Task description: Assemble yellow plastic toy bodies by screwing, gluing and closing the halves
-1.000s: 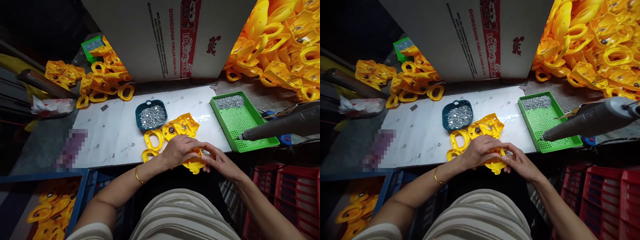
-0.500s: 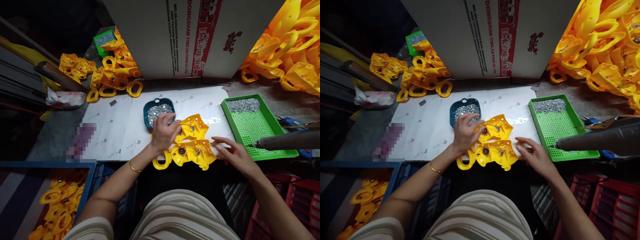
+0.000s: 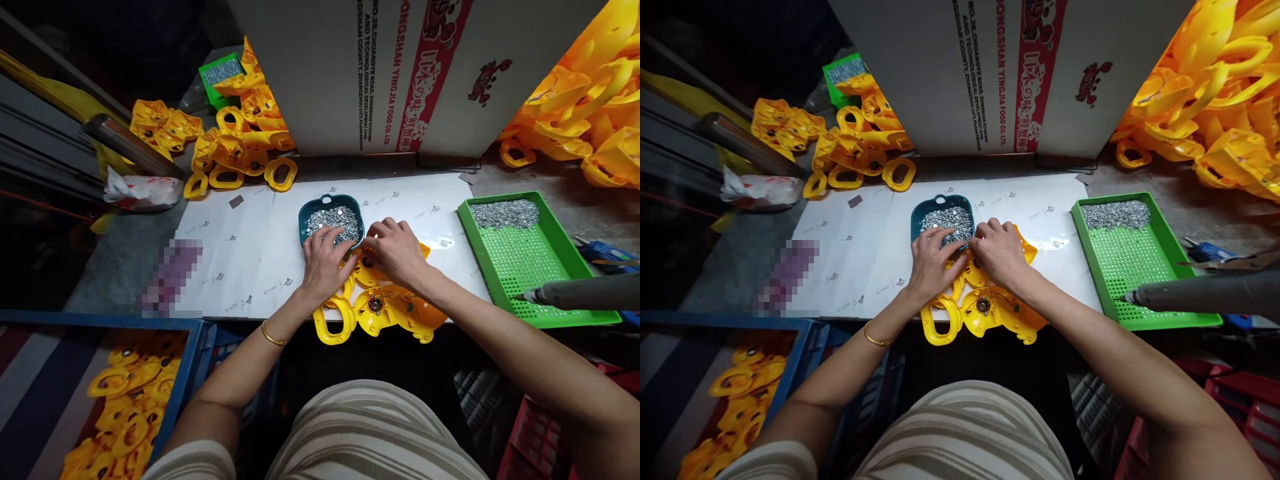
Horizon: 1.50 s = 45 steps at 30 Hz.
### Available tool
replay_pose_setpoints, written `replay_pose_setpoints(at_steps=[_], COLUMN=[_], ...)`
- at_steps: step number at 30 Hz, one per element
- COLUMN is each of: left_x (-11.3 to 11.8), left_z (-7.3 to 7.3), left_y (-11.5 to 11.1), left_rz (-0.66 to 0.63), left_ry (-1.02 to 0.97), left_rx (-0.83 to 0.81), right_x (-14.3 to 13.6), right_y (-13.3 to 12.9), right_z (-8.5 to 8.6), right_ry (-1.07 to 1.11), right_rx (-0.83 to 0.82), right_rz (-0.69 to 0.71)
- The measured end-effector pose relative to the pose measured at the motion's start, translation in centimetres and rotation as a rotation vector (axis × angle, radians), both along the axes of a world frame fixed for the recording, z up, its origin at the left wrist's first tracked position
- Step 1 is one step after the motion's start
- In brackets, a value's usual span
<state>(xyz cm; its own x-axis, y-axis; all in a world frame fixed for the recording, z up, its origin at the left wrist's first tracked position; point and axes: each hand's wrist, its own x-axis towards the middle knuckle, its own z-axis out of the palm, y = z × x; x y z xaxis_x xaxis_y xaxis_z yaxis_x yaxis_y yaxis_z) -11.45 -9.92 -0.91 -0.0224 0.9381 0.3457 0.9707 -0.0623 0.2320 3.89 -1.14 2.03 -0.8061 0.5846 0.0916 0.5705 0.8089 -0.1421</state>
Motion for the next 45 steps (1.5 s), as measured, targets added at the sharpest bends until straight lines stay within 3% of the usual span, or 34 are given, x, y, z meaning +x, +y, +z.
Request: replay_pose_setpoints(at_steps=[7,16,24,31,37,45], left_x=[0.0,0.3,0.0,0.5,0.3,-1.4], left_z=[-0.2,0.9,0.6,0.8,1.2,0.2], left_y=[-0.2,1.1,2.4,2.6,2.2,1.1], left_rz=[-0.016,-0.094,-0.236,-0.261,-0.212,-0.184], left_ry=[0.027,0.135,0.115,0.105,-0.017,-0.08], left_rx=[0.044,0.062,0.11,0.158,0.03,-0.005], right_x=[-0.1,1.7,1.8,1.9,1.3,0.6], right_y=[-0.1,0.2,0.3,0.4,0.5,1.0], right_z=[-0.6,-0.1,-0.1,-0.2,0.2,-0.3], right_ry=[-0.06,0.016,0.083,0.136,0.078,0.065], right_rx=[0.16,0.02,-0.113,-0.155,-0.112,-0.03], right_rz=[0.039,-0.035,-0.117,-0.12,-0.148,-0.107])
